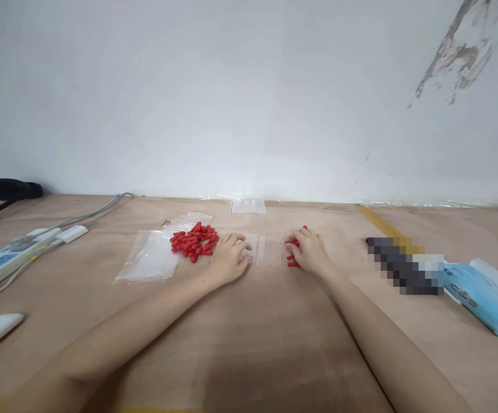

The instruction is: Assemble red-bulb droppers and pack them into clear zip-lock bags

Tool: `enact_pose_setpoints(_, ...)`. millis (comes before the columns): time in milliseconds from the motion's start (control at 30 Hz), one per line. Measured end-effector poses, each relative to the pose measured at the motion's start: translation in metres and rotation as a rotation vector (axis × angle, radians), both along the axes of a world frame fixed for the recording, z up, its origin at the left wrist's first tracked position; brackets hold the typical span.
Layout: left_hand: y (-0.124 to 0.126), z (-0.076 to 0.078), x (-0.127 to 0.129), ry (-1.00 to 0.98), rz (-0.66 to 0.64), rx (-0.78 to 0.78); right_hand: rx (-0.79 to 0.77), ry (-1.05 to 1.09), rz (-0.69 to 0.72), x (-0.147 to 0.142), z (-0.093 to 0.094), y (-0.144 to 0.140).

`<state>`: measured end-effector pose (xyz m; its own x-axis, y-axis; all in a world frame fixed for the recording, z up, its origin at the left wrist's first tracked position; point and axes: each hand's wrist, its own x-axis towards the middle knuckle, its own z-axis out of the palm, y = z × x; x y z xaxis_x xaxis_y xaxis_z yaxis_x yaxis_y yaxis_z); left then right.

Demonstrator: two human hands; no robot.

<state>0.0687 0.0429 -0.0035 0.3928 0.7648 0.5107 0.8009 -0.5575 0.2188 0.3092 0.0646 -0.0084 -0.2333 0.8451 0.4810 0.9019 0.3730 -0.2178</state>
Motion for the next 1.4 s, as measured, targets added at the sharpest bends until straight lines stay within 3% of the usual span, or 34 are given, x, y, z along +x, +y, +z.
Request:
enact_pose_setpoints(233,0.021,0.0,0.05,0.029,0.197,-0.093,0.137,0.012,-0.037,-0.017,-0.013,-0.01)
enact_pose_setpoints(433,0.027,0.002,0.065,0.041,0.335,-0.183,0.184,0.02,-0.048,-0.022,-0.014,-0.014)
enact_pose_setpoints(567,0.032,0.004,0.062,-0.022,0.349,-0.201,0.193,0.051,-0.049,-0.021,-0.015,-0.012)
enact_pose_setpoints(667,0.031,0.007,0.049,-0.141,0.266,-0.18,0.181,0.112,-0.022,-0.022,-0.016,-0.011)
enact_pose_setpoints(767,0.019,0.012,0.022,-0.228,0.08,-0.14,0.127,0.193,0.091,-0.027,-0.015,-0.014)
enact_pose_setpoints(833,0.006,0.014,-0.002,-0.224,-0.04,-0.127,0.105,0.227,0.174,-0.034,-0.013,-0.019)
enact_pose_setpoints(1033,-0.031,0.004,-0.064,-0.111,-0.179,-0.174,0.063,0.225,0.317,-0.073,-0.013,-0.047)
enact_pose_setpoints(1200,-0.04,-0.005,-0.074,-0.186,-0.191,-0.152,-0.024,0.237,0.415,-0.093,-0.006,-0.065)
enact_pose_setpoints(1400,-0.041,-0.007,-0.07,-0.174,-0.277,-0.181,-0.049,0.254,0.446,-0.095,-0.004,-0.069)
